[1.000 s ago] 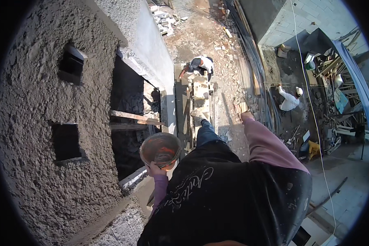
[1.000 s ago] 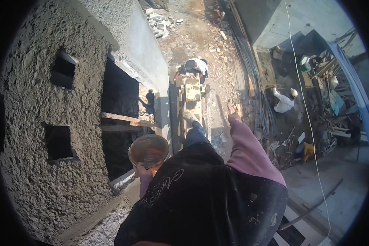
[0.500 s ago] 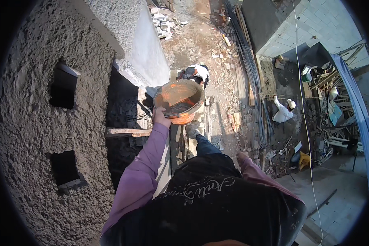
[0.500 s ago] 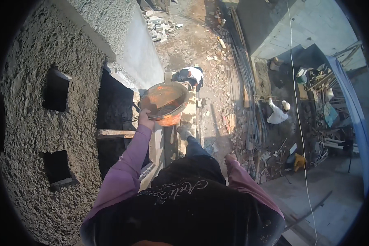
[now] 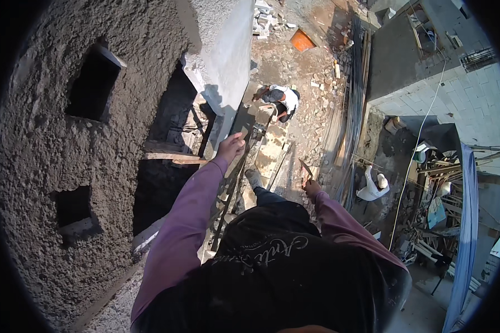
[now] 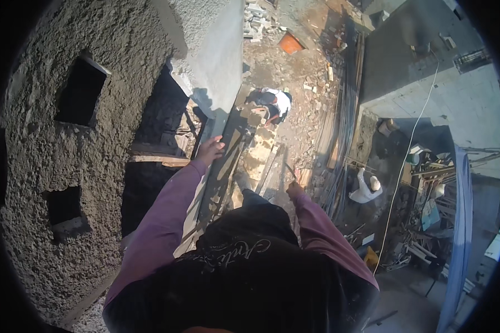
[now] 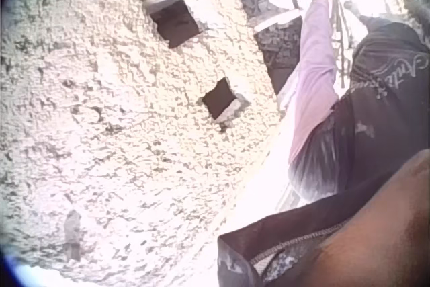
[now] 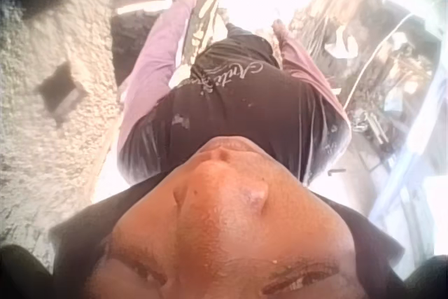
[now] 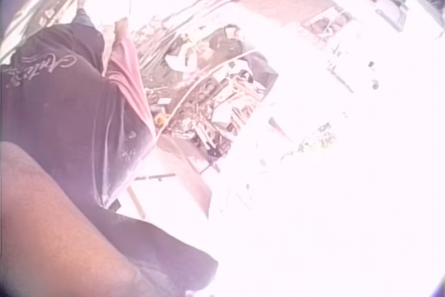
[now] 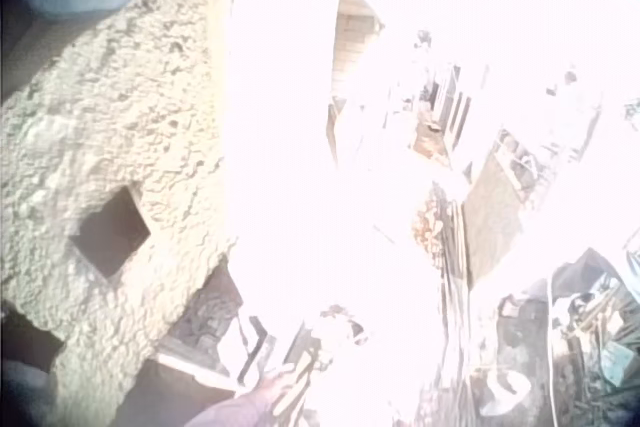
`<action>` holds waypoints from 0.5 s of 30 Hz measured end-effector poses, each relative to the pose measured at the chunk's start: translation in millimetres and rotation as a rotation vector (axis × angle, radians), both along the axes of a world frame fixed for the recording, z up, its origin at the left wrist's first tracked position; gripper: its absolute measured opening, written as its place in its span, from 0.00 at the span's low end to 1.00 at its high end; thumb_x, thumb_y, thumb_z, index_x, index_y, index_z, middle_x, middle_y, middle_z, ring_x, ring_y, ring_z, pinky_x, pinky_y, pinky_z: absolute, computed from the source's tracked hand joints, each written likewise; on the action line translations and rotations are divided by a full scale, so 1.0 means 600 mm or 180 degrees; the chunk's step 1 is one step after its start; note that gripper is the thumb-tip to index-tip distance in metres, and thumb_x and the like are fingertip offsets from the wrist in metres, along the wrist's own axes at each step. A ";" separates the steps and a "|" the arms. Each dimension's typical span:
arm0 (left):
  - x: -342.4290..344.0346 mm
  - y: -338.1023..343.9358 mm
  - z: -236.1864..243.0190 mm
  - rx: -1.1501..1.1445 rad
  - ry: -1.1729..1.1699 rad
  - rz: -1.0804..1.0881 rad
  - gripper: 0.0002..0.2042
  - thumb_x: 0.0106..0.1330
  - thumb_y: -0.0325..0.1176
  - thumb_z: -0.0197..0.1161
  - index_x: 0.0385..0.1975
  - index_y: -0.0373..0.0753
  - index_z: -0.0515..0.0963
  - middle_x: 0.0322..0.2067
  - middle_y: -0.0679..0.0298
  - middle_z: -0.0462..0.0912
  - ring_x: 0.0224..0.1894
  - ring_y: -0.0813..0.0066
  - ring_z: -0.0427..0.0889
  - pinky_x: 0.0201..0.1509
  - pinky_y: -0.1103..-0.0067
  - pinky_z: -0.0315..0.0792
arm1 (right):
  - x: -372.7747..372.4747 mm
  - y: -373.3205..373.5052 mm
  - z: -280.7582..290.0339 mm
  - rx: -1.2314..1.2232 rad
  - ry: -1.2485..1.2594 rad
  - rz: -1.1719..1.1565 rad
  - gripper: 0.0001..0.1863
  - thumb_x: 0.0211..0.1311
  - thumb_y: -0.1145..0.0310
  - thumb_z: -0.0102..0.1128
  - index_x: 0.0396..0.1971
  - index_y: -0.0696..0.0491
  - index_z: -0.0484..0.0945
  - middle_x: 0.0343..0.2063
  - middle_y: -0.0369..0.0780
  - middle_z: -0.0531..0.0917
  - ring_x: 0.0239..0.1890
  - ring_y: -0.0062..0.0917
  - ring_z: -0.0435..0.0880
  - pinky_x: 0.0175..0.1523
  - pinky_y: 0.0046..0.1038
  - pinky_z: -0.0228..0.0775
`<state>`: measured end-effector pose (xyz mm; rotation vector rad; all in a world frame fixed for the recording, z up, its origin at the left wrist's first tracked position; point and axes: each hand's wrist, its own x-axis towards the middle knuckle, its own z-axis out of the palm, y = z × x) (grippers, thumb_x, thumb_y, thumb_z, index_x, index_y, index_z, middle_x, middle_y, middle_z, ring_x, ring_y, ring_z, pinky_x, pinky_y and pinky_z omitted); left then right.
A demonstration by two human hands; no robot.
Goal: The person scoops mortar from a bucket with a trowel, applies it onto an exterior wall, pours liquid from a plastic cup into the bucket, continues plastering the wall, and walks along the scaffolding planks.
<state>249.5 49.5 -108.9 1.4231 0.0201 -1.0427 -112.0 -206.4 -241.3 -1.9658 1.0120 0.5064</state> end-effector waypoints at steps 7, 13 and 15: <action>-0.472 0.756 -0.209 0.2794 0.0226 0.2382 0.21 0.54 0.30 0.60 0.51 0.40 0.76 0.34 0.59 0.80 0.33 0.72 0.76 0.36 0.73 0.73 | 0.246 0.008 0.026 0.0105 0.0949 0.1722 0.19 0.61 0.63 0.48 0.44 0.59 0.80 0.45 0.53 0.82 0.50 0.43 0.81 0.54 0.40 0.73; -0.865 0.803 -0.059 0.2460 0.1403 0.6294 0.13 0.62 0.35 0.60 0.43 0.35 0.75 0.37 0.57 0.80 0.32 0.63 0.80 0.27 0.70 0.74 | 0.471 0.057 -0.008 -0.0877 0.0965 0.2756 0.22 0.59 0.64 0.49 0.50 0.60 0.75 0.45 0.54 0.81 0.51 0.48 0.79 0.54 0.40 0.71; -0.882 0.768 -0.089 0.2245 0.1213 0.6873 0.10 0.63 0.34 0.58 0.37 0.33 0.77 0.26 0.61 0.80 0.24 0.69 0.79 0.21 0.75 0.72 | 0.497 0.056 -0.032 -0.0928 -0.0143 0.2762 0.14 0.66 0.61 0.46 0.43 0.53 0.76 0.28 0.42 0.81 0.28 0.38 0.81 0.33 0.42 0.75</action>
